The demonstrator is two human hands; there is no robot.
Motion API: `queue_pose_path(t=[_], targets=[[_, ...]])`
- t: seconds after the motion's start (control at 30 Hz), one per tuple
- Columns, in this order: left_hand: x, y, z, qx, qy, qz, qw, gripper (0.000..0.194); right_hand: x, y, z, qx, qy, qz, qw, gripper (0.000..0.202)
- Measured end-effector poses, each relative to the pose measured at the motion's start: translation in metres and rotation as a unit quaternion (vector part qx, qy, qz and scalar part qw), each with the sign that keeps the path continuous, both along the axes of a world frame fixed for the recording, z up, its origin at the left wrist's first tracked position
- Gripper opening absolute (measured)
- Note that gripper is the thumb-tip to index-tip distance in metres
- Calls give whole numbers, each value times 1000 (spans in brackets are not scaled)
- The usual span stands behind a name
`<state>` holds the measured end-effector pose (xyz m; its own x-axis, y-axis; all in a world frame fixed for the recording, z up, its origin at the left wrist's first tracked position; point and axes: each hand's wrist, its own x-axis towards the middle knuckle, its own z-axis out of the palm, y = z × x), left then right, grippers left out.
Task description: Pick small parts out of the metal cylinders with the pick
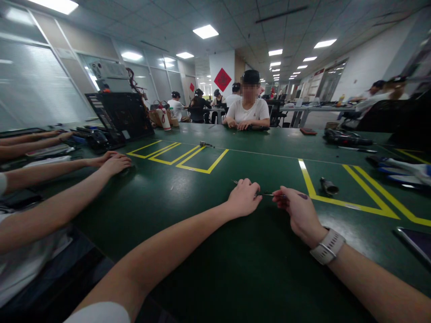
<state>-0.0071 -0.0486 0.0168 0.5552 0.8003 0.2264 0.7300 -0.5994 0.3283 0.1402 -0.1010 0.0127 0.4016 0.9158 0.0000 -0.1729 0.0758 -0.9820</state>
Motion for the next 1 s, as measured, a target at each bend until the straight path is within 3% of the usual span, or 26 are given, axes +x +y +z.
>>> queue_pose_path(t=[0.2, 0.37, 0.5, 0.7, 0.83, 1.0], targets=[[-2, -2, 3, -6, 4, -34, 999, 31, 2, 3, -4, 28, -53, -41, 997, 22], [-4, -2, 3, 12, -3, -66, 998, 35, 19, 14, 4, 57, -161, -74, 983, 24], [-5, -2, 6, 59, 23, -115, 991, 30, 31, 26, 5, 63, -250, -38, 965, 26], [-7, -6, 11, 120, 43, -169, 977, 27, 33, 42, -15, 53, -314, 39, 947, 29], [-7, -2, 8, 117, 11, -165, 979, 27, 29, 53, -19, 25, -353, 63, 933, 27], [-10, 10, -4, 89, -112, -125, 982, 27, 23, 70, -13, 10, -400, 95, 912, 20]])
